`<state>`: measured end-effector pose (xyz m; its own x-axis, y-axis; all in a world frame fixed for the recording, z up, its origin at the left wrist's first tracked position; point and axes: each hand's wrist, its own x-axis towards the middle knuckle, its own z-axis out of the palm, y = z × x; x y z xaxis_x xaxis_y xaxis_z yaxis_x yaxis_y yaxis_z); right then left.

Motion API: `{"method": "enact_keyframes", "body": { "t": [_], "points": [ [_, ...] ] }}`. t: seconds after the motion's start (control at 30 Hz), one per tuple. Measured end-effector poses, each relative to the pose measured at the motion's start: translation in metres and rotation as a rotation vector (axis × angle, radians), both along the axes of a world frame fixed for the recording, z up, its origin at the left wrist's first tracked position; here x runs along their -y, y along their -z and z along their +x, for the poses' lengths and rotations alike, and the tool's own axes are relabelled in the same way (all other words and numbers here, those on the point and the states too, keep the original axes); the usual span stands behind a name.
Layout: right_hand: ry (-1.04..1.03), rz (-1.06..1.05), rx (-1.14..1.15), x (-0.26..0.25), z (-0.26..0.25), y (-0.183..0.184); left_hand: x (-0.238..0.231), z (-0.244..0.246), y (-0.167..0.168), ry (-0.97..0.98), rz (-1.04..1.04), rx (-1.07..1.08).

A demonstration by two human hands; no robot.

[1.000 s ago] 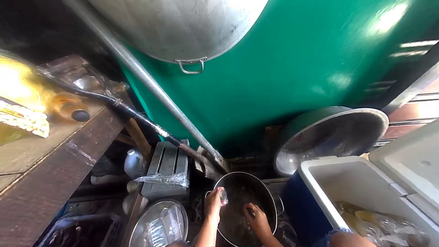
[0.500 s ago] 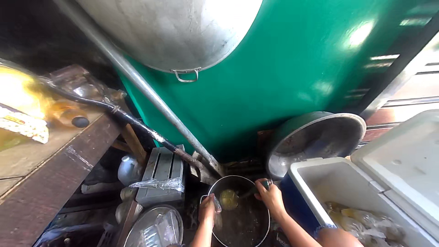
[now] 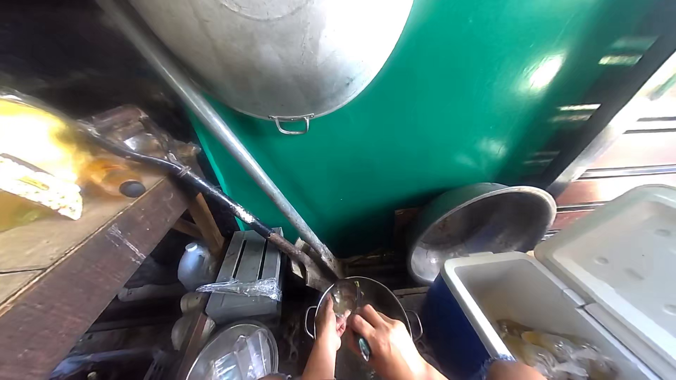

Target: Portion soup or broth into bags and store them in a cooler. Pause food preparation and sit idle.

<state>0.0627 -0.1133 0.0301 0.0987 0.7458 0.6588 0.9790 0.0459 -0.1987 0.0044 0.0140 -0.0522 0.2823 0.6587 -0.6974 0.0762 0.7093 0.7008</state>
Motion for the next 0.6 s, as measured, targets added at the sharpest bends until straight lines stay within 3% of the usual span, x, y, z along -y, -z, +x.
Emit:
{"method": "enact_keyframes", "body": {
  "t": [0.17,0.37,0.47,0.6],
  "points": [
    [0.101,-0.104,-0.204,-0.006,0.047,0.067,-0.006,0.004,0.018,0.051,0.019,-0.045],
    [0.099,-0.665,-0.546,0.006,0.056,0.159,-0.008,0.0,0.02,0.116,0.18,-0.114],
    [0.207,-0.615,-0.704,0.012,0.046,0.187,-0.013,-0.004,0.02,0.11,0.188,-0.13],
    [0.596,-0.402,-1.049,0.011,0.05,0.192,-0.014,-0.007,0.022,0.099,0.193,-0.156]
  ]
}}
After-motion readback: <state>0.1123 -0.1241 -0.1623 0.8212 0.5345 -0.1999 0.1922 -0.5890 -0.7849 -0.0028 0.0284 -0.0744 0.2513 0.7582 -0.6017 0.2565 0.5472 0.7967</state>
